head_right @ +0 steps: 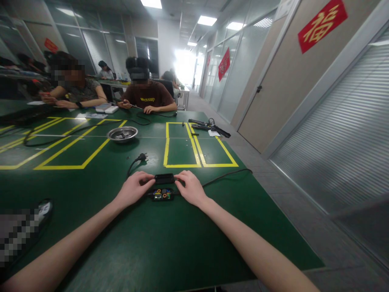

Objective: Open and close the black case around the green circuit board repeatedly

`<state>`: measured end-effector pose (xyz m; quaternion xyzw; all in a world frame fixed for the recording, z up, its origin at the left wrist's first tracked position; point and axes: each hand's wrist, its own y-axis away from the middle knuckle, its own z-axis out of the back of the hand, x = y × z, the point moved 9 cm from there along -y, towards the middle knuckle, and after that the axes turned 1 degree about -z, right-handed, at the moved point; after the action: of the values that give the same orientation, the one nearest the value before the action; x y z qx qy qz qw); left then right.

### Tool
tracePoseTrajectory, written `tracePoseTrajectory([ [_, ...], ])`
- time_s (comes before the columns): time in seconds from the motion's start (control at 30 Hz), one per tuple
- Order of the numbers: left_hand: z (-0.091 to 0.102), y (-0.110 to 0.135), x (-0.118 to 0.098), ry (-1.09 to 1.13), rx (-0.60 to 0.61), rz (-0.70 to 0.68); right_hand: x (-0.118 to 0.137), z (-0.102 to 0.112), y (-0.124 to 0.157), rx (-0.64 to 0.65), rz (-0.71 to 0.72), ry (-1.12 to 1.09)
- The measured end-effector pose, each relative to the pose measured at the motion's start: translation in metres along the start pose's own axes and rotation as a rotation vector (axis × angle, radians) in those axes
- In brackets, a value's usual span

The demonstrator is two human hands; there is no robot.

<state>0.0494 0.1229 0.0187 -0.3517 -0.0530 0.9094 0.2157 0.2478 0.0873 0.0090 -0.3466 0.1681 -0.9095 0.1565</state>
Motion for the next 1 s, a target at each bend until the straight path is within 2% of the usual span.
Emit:
tracePoseTrajectory([
  [0.1, -0.003, -0.001, 0.006, 0.002, 0.018, 0.049, -0.004, -0.001, -0.001, 0.017, -0.029, -0.086],
  [0.2, -0.009, 0.000, 0.013, 0.155, 0.083, 0.126, -0.011, -0.003, -0.001, 0.029, -0.133, -0.182],
  [0.33, -0.011, 0.000, 0.013, 0.359, 0.158, 0.155, -0.015, -0.004, 0.001, 0.014, -0.233, -0.272],
  [0.73, -0.007, 0.003, 0.007, 0.470, 0.298, 0.149, -0.001, 0.004, 0.006, 0.005, -0.186, -0.275],
  [1.0, -0.006, 0.003, 0.003, 0.437, 0.322, 0.098, 0.012, 0.011, 0.007, 0.000, -0.088, -0.238],
])
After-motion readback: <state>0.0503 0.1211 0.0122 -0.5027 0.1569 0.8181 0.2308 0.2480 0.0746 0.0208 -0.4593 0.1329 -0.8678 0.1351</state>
